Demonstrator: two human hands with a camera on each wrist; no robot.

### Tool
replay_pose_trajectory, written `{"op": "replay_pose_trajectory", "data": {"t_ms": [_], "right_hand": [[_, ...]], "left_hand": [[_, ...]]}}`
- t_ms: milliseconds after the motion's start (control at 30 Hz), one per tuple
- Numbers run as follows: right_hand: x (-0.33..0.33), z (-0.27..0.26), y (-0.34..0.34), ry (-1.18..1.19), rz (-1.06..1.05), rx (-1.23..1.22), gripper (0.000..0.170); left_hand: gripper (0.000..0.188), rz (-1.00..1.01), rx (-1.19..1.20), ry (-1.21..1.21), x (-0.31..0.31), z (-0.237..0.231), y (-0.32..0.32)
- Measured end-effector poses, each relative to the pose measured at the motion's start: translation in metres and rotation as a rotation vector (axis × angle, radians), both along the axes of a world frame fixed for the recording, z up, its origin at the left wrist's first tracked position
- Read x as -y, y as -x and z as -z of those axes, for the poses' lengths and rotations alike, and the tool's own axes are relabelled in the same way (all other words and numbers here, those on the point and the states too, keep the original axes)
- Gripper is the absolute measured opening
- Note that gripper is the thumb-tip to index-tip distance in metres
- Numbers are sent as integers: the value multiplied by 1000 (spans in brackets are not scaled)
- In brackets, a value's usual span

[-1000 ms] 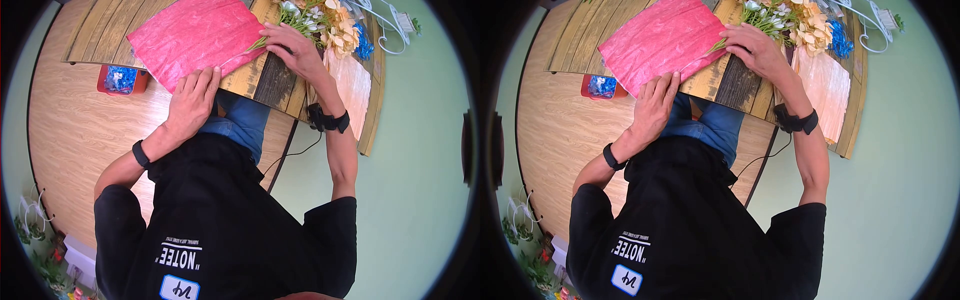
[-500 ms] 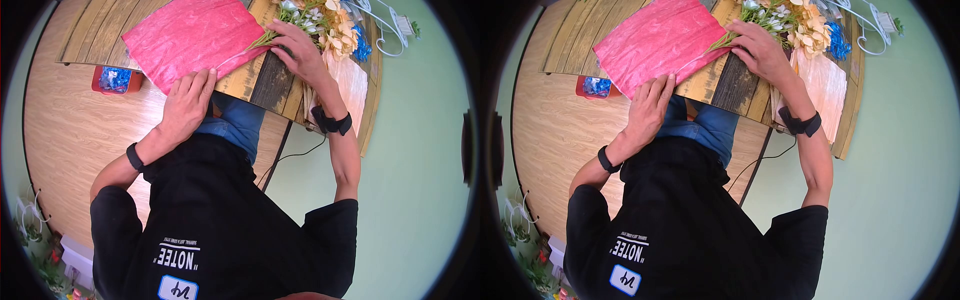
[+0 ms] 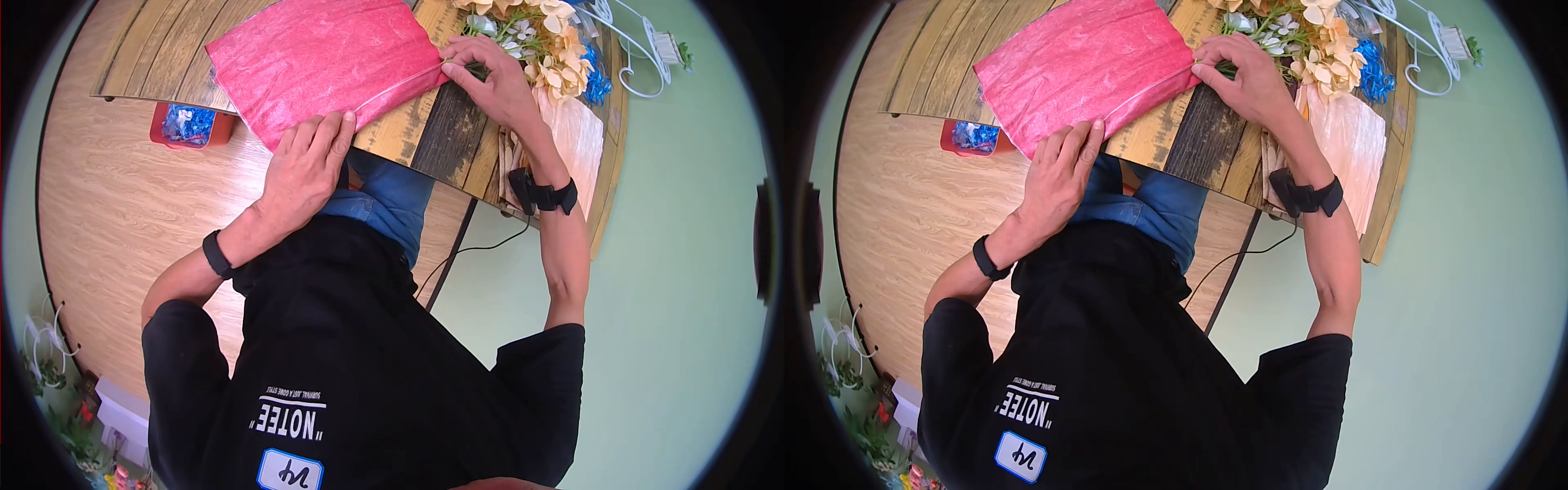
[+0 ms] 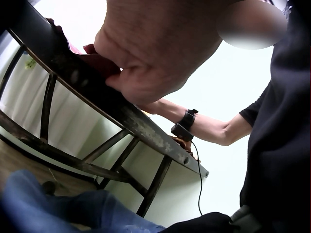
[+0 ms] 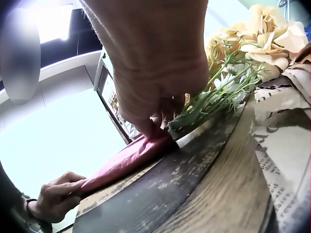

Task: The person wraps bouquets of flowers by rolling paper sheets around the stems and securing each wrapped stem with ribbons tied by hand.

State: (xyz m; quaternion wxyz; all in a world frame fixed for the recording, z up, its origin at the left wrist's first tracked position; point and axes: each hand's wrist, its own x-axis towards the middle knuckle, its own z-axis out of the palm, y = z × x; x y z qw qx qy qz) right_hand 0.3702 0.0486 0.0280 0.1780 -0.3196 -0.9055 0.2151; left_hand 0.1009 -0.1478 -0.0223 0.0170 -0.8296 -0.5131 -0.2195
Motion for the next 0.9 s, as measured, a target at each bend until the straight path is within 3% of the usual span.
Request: {"op": "replay_pose_trajectory", "data": {"t_ms": [167, 233, 333, 433, 600, 667, 900], "right_hand": [[5, -7, 14, 44, 83, 1, 13], [15, -12, 26, -464, 47, -77, 13], [36, -11, 34, -602, -74, -117, 16], [62, -4, 44, -555, -195, -85, 20], [57, 7, 46, -553, -208, 18, 38], [49, 12, 44, -560, -233, 160, 45], [35, 18, 45, -640, -298, 236, 45]], "left_hand": [[62, 6, -45, -52, -2, -4, 1], [62, 3, -36, -50, -3, -4, 1], [62, 8, -23, -54, -4, -4, 2], [63, 14, -41, -35, -3, -3, 2], [63, 16, -15, -51, -4, -4, 2], [62, 13, -5, -39, -5, -4, 3], [61, 8, 35, -36, -5, -4, 3]]}}
